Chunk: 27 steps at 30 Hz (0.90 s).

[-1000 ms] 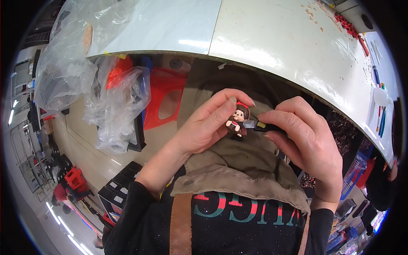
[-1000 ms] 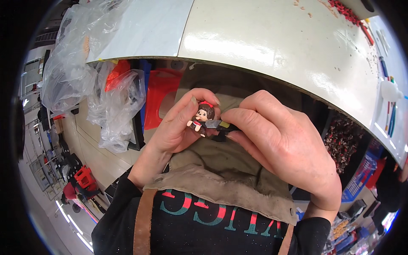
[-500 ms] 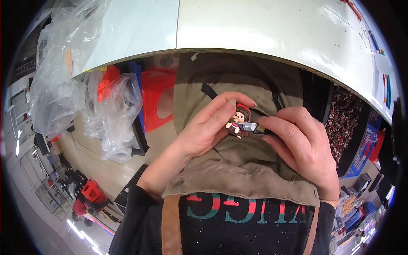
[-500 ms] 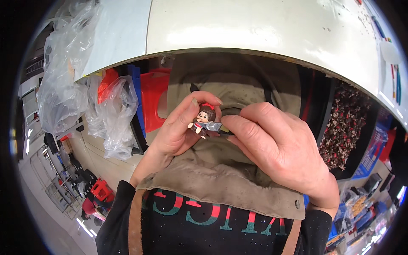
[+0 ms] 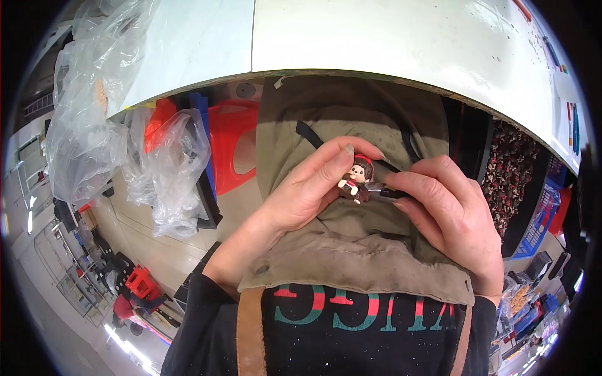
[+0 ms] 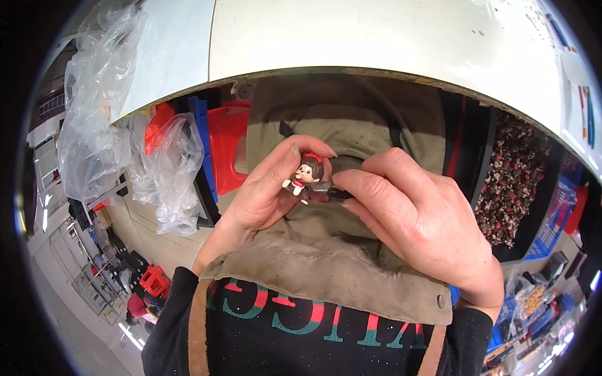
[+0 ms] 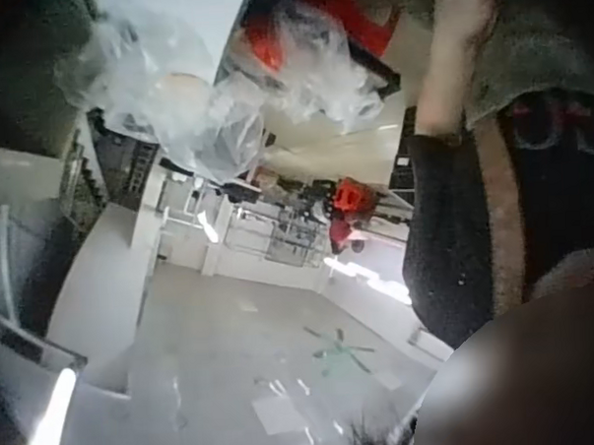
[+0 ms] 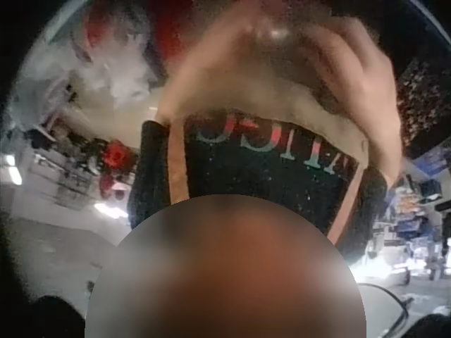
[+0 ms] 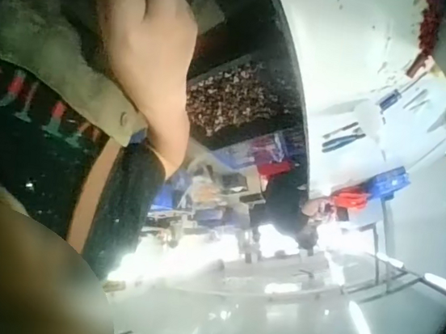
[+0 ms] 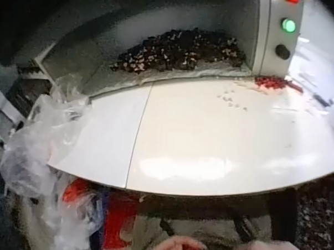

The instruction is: Assembling and fine-painting small toy figurines at a factory workbench.

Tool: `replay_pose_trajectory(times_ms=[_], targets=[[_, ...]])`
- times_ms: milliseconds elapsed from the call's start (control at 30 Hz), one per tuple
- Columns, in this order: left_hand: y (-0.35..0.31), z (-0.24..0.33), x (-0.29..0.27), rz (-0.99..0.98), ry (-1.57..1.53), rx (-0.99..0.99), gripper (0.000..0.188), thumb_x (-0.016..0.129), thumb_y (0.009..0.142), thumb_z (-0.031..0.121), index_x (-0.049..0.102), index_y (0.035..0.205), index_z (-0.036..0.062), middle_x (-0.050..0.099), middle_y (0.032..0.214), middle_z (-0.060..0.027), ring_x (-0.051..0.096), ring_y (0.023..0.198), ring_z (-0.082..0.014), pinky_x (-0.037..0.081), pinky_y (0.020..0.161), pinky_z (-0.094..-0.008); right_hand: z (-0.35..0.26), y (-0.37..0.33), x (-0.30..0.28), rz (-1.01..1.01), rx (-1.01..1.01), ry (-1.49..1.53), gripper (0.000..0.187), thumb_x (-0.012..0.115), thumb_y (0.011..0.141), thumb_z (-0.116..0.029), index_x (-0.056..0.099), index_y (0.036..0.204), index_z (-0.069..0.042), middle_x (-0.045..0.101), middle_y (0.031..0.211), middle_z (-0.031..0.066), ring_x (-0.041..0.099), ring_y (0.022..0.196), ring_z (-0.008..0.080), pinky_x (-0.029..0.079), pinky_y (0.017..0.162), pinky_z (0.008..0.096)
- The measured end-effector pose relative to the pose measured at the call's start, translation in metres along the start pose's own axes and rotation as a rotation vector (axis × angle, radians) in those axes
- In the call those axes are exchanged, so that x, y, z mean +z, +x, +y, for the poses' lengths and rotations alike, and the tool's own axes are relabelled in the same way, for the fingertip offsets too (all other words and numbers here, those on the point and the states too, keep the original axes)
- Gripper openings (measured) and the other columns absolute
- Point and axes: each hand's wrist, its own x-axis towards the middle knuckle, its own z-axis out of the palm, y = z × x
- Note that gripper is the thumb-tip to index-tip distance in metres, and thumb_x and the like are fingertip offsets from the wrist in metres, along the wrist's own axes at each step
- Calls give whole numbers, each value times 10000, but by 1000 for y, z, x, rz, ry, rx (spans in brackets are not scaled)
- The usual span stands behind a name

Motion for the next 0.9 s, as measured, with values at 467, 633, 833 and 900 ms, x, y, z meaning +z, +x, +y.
replay_pose_trajectory(times_ms=[467, 633, 833, 900], targets=[[-1, 3, 1, -39, 22, 0, 443, 381, 962, 427, 475, 1158, 41, 546, 942, -35, 519, 829, -104, 435, 724, -265, -5, 0, 1, -11, 42, -20, 312, 660, 712, 35, 607, 1009, -43, 566, 840, 113, 590, 660, 269, 485, 564, 342], [-1, 3, 1, -41, 28, -3, 445, 376, 963, 429, 476, 1161, 43, 542, 950, -31, 516, 835, -102, 437, 732, -265, -6, 1, 1, -23, 45, -38, 310, 663, 712, 29, 609, 1006, -50, 565, 839, 105, 591, 660, 264, 486, 559, 339], [-1, 0, -1, -48, 20, -7, 436, 374, 966, 420, 479, 1161, 45, 540, 955, -30, 517, 836, -101, 438, 736, -265, -5, 2, 1, -17, 12, -82, 293, 668, 718, -11, 605, 1000, -63, 557, 820, 80, 598, 637, 240, 493, 524, 326], [-1, 0, 0, -48, 17, -3, 432, 375, 966, 417, 479, 1161, 45, 540, 956, -30, 517, 835, -102, 439, 735, -266, -4, 1, 2, 4, -21, -108, 285, 672, 724, -44, 599, 999, -71, 548, 801, 61, 606, 621, 221, 499, 492, 315]])
